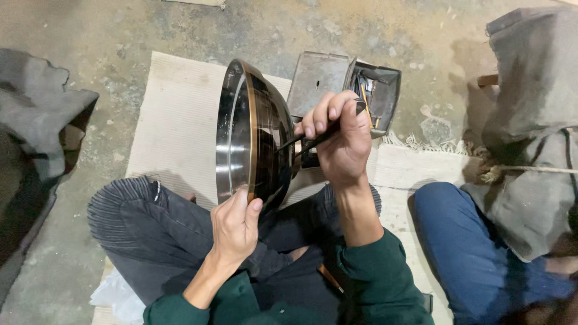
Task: The person sits on a mat and uses a small metal tool to engrave fine lines into the surface of a large, polished metal vessel. They hold the vessel steady with one hand while carefully guiding the tool with the other, occasionally rotating the object to access different areas.
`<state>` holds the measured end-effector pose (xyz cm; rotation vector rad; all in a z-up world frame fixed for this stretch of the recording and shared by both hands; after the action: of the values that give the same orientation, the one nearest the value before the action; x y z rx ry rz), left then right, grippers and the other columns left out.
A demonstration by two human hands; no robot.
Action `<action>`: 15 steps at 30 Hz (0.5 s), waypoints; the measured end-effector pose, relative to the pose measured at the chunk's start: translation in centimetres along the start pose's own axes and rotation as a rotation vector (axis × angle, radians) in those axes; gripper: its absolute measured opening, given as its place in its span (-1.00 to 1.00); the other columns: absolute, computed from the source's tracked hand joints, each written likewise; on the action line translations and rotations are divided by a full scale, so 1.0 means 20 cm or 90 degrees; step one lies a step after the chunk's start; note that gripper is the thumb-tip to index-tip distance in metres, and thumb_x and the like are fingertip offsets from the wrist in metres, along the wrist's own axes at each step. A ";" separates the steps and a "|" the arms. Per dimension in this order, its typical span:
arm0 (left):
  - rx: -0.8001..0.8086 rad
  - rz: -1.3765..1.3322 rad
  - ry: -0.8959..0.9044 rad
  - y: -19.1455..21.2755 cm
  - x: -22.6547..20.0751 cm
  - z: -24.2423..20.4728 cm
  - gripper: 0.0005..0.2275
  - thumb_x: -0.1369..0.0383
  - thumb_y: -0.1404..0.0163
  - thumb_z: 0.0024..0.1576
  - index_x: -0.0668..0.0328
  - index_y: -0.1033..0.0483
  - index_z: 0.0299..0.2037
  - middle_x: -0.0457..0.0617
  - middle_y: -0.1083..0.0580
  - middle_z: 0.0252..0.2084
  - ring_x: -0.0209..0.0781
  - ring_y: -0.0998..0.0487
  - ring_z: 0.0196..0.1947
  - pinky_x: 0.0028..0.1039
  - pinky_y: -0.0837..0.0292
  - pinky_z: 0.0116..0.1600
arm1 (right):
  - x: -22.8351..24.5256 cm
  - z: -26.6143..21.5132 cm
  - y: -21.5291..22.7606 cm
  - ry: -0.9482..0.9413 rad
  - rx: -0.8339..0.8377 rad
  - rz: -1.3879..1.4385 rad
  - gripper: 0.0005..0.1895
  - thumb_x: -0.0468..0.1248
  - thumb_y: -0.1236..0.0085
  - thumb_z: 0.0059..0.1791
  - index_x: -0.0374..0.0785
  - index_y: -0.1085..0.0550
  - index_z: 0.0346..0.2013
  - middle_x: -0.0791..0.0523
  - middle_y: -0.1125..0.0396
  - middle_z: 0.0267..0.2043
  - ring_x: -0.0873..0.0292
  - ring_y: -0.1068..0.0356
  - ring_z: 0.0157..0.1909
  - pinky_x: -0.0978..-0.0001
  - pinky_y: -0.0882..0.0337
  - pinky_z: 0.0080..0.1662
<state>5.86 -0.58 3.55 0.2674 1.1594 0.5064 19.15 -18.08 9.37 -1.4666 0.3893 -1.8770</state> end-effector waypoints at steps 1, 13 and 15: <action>0.001 -0.003 -0.001 0.00 0.00 0.00 -0.69 0.27 0.11 0.35 0.53 -0.45 -0.14 0.09 -0.28 -0.58 -0.03 -0.37 -0.63 -0.29 -0.21 -0.50 | 0.00 0.00 -0.01 0.011 0.007 -0.014 -0.67 -0.02 0.18 0.28 -0.22 -0.25 -0.18 0.10 -0.16 -0.34 0.16 -0.25 -0.29 0.19 -0.43 -0.05; 0.012 -0.022 0.008 0.00 -0.01 0.01 -0.72 0.27 0.10 0.34 0.44 -0.42 -0.23 0.11 -0.31 -0.56 0.05 -0.40 -0.59 -0.28 -0.25 -0.45 | 0.00 0.00 -0.13 -0.006 0.138 -0.039 -0.67 -0.04 0.02 0.23 -0.26 -0.29 -0.18 0.08 -0.16 -0.34 0.17 -0.26 -0.29 0.23 -0.45 -0.07; 0.015 -0.032 0.013 0.00 -0.01 0.02 -0.74 0.29 0.08 0.34 0.41 -0.42 -0.26 0.11 -0.32 -0.55 0.05 -0.42 -0.59 -0.27 -0.26 -0.45 | -0.01 -0.01 -0.14 0.002 0.125 -0.048 -0.68 -0.06 0.00 0.22 -0.27 -0.29 -0.19 0.08 -0.16 -0.34 0.17 -0.25 -0.31 0.23 -0.45 -0.10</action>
<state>6.10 -0.68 3.82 0.2542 1.1898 0.4527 18.06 -16.05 10.89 -1.3635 0.1482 -1.9181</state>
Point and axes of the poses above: each hand's wrist, its own z-axis towards the middle knuckle, its own y-axis out of the back of the hand, x = y × z, the point moved 7 cm from there along z, towards the middle knuckle
